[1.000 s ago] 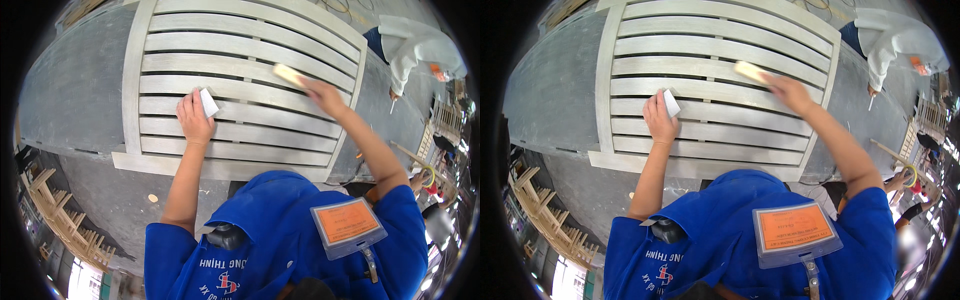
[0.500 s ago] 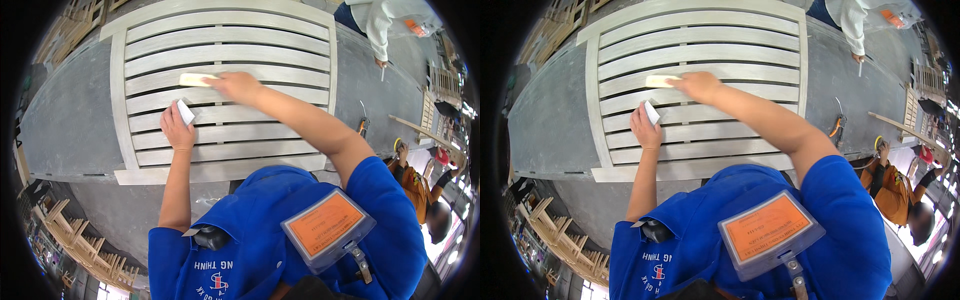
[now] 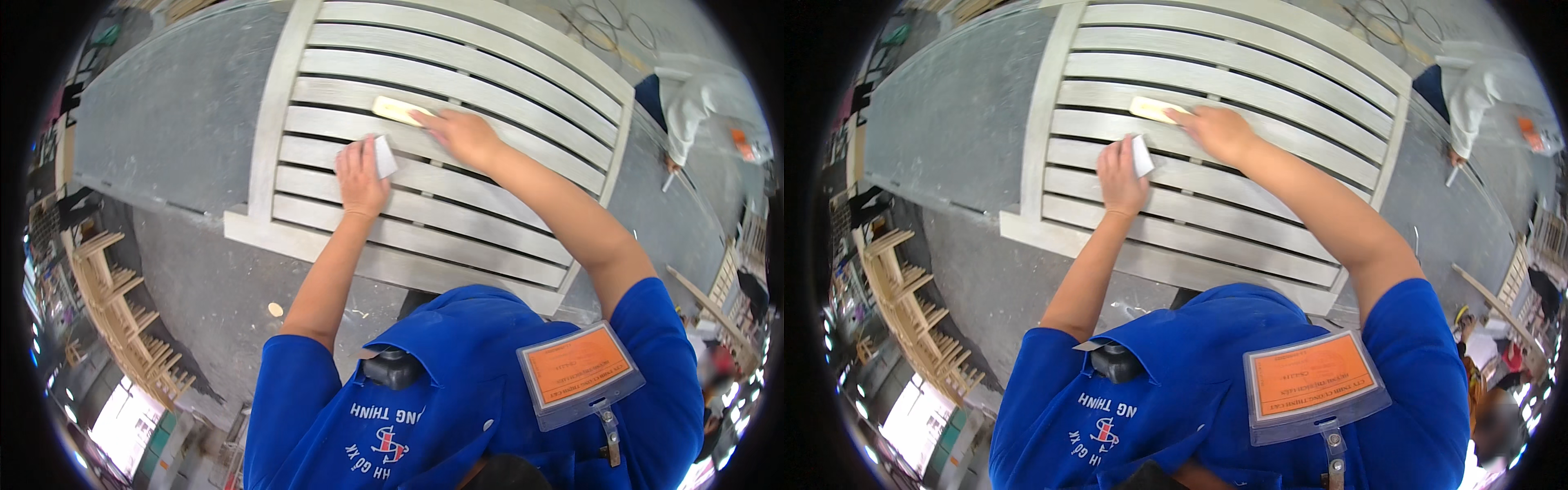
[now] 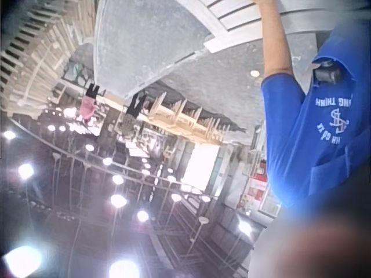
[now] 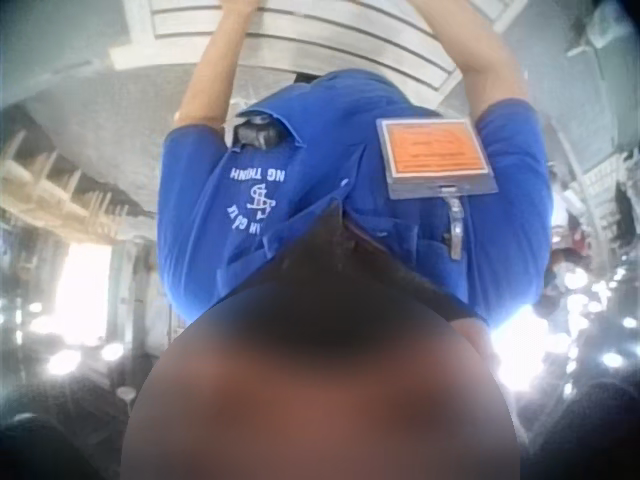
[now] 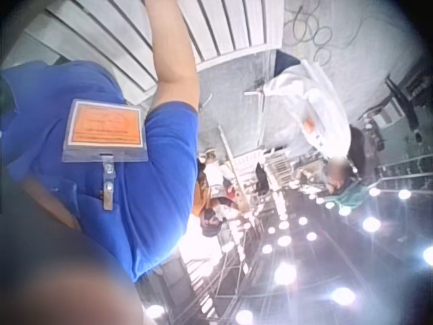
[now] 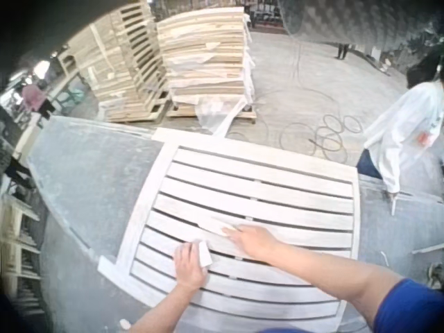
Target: The person cleans a white slatted wooden panel using a brush and a cloth, then stacks it with other panels. The person repeats the cleaning process on another panel, flipping it over to clean both sides.
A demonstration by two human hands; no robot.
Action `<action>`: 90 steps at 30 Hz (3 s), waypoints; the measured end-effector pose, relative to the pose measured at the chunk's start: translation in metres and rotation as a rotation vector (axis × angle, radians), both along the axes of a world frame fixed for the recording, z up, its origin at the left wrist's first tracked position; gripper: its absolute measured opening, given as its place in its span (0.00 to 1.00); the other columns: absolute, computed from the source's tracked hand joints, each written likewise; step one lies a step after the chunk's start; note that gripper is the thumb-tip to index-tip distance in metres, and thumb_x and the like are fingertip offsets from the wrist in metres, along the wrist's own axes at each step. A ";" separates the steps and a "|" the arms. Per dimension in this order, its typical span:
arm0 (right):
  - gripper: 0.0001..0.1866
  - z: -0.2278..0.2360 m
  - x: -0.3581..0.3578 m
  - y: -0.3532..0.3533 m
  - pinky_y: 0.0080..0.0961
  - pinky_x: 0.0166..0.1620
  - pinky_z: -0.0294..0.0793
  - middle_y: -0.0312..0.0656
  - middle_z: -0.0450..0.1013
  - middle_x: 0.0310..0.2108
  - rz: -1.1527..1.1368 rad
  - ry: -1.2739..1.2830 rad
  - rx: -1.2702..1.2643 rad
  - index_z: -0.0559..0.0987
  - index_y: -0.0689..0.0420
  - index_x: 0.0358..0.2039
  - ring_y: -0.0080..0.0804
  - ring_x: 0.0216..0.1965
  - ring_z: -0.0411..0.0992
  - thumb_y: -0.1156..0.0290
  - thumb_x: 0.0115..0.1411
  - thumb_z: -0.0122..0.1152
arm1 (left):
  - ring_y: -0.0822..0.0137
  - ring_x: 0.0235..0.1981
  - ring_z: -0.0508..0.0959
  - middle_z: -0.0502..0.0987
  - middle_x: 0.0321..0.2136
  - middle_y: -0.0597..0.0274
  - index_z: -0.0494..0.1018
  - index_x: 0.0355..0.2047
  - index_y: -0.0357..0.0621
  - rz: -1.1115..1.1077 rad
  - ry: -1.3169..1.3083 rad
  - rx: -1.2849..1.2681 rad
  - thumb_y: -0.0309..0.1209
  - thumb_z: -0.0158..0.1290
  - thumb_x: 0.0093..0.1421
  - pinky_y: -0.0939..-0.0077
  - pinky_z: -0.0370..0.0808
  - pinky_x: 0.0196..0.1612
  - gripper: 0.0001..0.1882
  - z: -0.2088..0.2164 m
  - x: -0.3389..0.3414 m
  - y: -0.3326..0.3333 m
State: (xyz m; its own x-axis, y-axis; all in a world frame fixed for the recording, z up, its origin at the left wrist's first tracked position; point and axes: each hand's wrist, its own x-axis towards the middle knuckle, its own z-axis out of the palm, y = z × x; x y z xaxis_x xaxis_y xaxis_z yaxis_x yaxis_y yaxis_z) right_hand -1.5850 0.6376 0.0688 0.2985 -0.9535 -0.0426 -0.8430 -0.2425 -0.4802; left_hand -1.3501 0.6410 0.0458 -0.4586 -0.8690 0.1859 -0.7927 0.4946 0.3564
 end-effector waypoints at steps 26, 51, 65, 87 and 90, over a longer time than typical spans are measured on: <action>0.21 0.083 -0.248 0.442 0.39 0.40 0.69 0.52 0.73 0.34 -1.319 0.029 0.164 0.73 0.56 0.45 0.49 0.36 0.72 0.61 0.51 0.59 | 0.48 0.50 0.65 0.67 0.47 0.46 0.61 0.54 0.40 -0.009 -0.148 -0.132 0.22 0.50 0.47 0.53 0.59 0.54 0.30 0.033 -0.005 0.013; 0.23 -0.038 -0.267 0.557 0.27 0.29 0.73 0.36 0.69 0.29 -1.354 -1.296 0.266 0.69 0.57 0.46 0.29 0.25 0.69 0.74 0.47 0.60 | 0.56 0.39 0.77 0.76 0.37 0.46 0.69 0.46 0.36 0.039 0.143 0.742 0.29 0.50 0.55 0.69 0.71 0.43 0.18 0.080 -0.002 0.293; 0.41 0.080 -0.138 0.590 0.19 0.29 0.74 0.48 0.66 0.49 -0.566 -1.388 0.714 0.51 0.54 0.61 0.29 0.36 0.73 0.62 0.52 0.63 | 0.56 0.47 0.71 0.73 0.41 0.53 0.57 0.58 0.48 0.029 0.226 0.515 0.22 0.44 0.55 0.61 0.66 0.51 0.29 0.054 -0.024 0.352; 0.21 0.116 -0.098 0.436 0.39 0.38 0.70 0.59 0.72 0.31 -0.899 -0.085 0.201 0.61 0.64 0.43 0.46 0.34 0.73 0.65 0.55 0.56 | 0.50 0.61 0.53 0.53 0.60 0.50 0.54 0.60 0.51 -0.065 -0.336 -0.045 0.29 0.40 0.56 0.47 0.49 0.59 0.29 0.018 -0.011 0.233; 0.21 0.132 -0.083 0.377 0.38 0.37 0.71 0.54 0.73 0.31 -0.562 -0.302 0.485 0.62 0.63 0.43 0.45 0.34 0.73 0.64 0.56 0.56 | 0.50 0.61 0.54 0.54 0.60 0.50 0.54 0.60 0.51 0.036 -0.316 -0.025 0.30 0.39 0.57 0.46 0.50 0.59 0.28 0.020 0.043 0.177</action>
State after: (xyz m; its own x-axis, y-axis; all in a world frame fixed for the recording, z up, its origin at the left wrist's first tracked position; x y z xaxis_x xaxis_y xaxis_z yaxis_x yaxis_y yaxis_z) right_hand -1.6678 1.0151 0.2006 -0.1563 -0.8607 -0.4846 -0.5937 0.4739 -0.6503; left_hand -1.3070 0.8180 0.0655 -0.4662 -0.8826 0.0610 -0.8793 0.4698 0.0781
